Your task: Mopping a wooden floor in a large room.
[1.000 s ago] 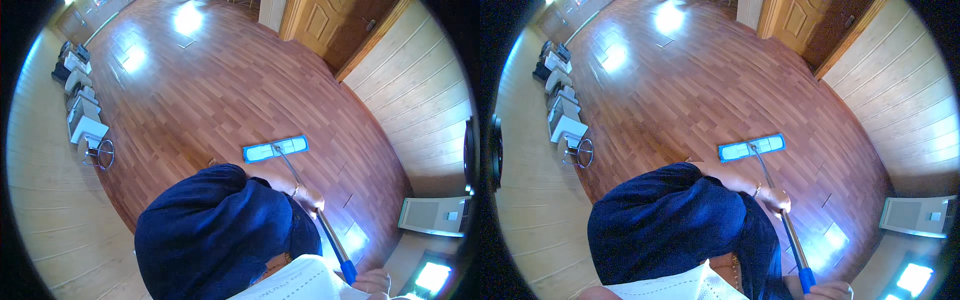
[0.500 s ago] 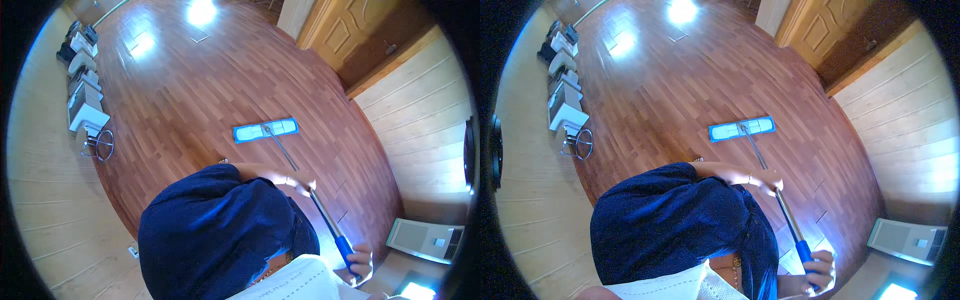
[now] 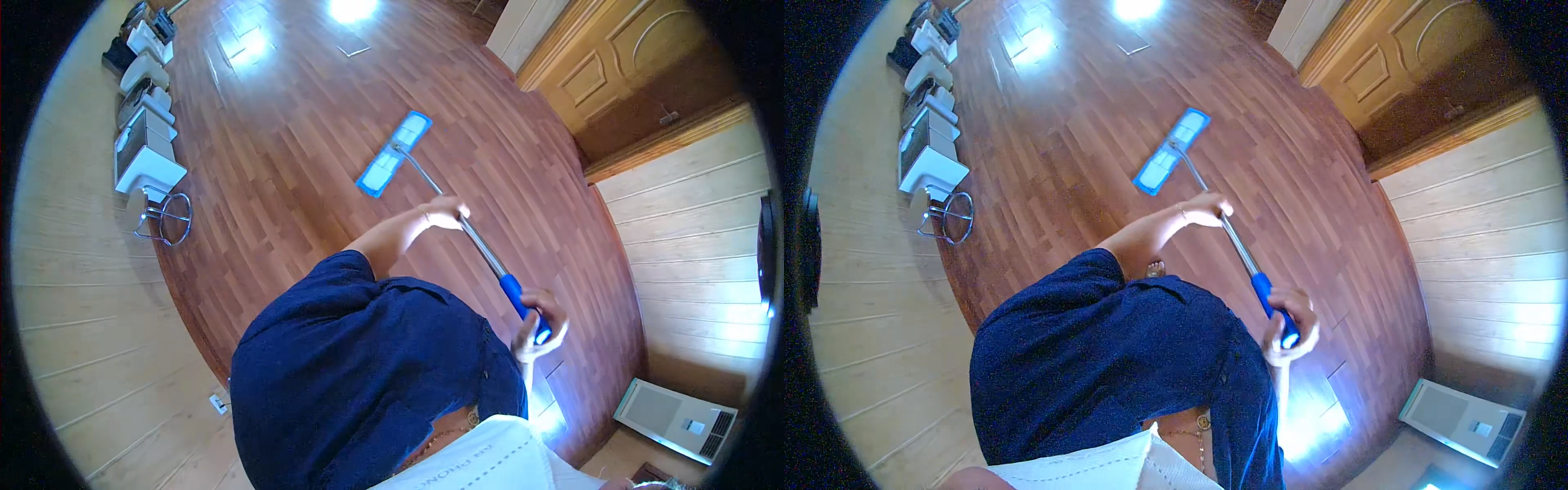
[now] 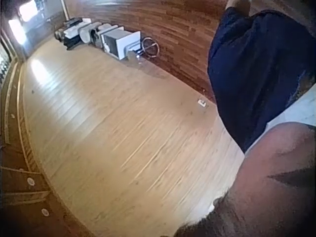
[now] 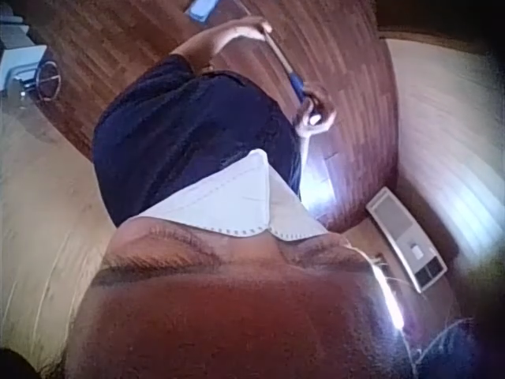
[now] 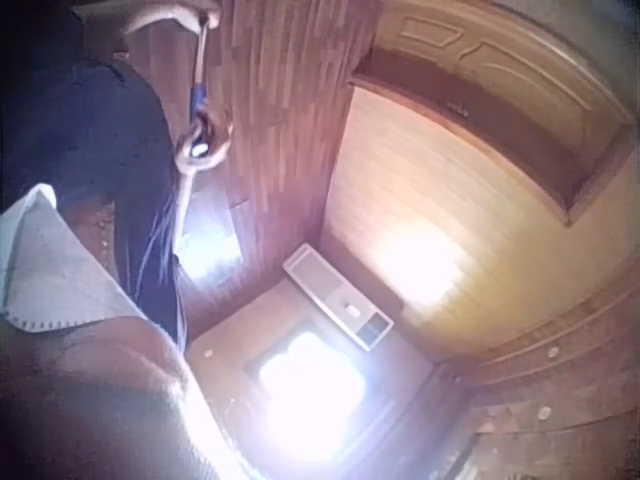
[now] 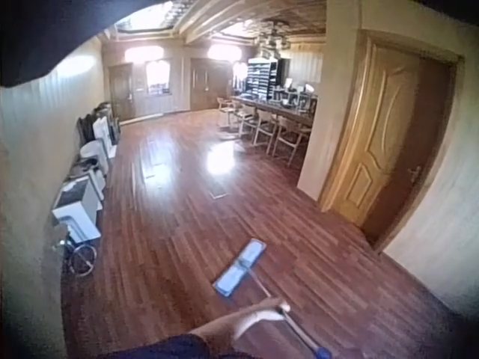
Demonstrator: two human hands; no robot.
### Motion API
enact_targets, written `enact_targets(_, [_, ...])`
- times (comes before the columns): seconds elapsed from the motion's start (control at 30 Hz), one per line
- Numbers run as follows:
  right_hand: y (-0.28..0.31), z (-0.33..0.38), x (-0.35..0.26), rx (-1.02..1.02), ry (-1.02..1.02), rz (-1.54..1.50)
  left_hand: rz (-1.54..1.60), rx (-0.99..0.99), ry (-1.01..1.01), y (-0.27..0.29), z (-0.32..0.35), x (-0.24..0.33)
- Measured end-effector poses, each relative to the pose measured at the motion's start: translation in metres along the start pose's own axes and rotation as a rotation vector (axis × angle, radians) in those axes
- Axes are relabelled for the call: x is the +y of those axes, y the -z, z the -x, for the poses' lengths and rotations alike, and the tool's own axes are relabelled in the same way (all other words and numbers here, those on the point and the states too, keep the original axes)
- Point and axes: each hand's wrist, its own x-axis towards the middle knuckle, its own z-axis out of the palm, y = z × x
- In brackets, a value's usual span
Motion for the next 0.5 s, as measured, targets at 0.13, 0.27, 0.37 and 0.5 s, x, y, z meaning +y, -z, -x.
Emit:
enact_targets(0.13, [-0.05,-0.015,0.012,-0.232,-0.128,-0.154,-0.122,0.123,0.187,0.03,0.045,-0.058])
enact_targets(0.27, [-0.089,-0.019,0.015,-0.468,-0.209,-0.309,-0.159,0.37,0.245,0.048,0.107,-0.091])
enact_targets(0.37, [-0.105,-0.031,0.014,-0.644,-0.218,-0.371,-0.019,0.5,0.365,0.044,0.152,-0.108])
enact_targets(0.5, [-0.12,-0.047,0.018,-0.745,-0.312,-0.596,-0.152,0.649,0.529,0.066,0.179,-0.063])
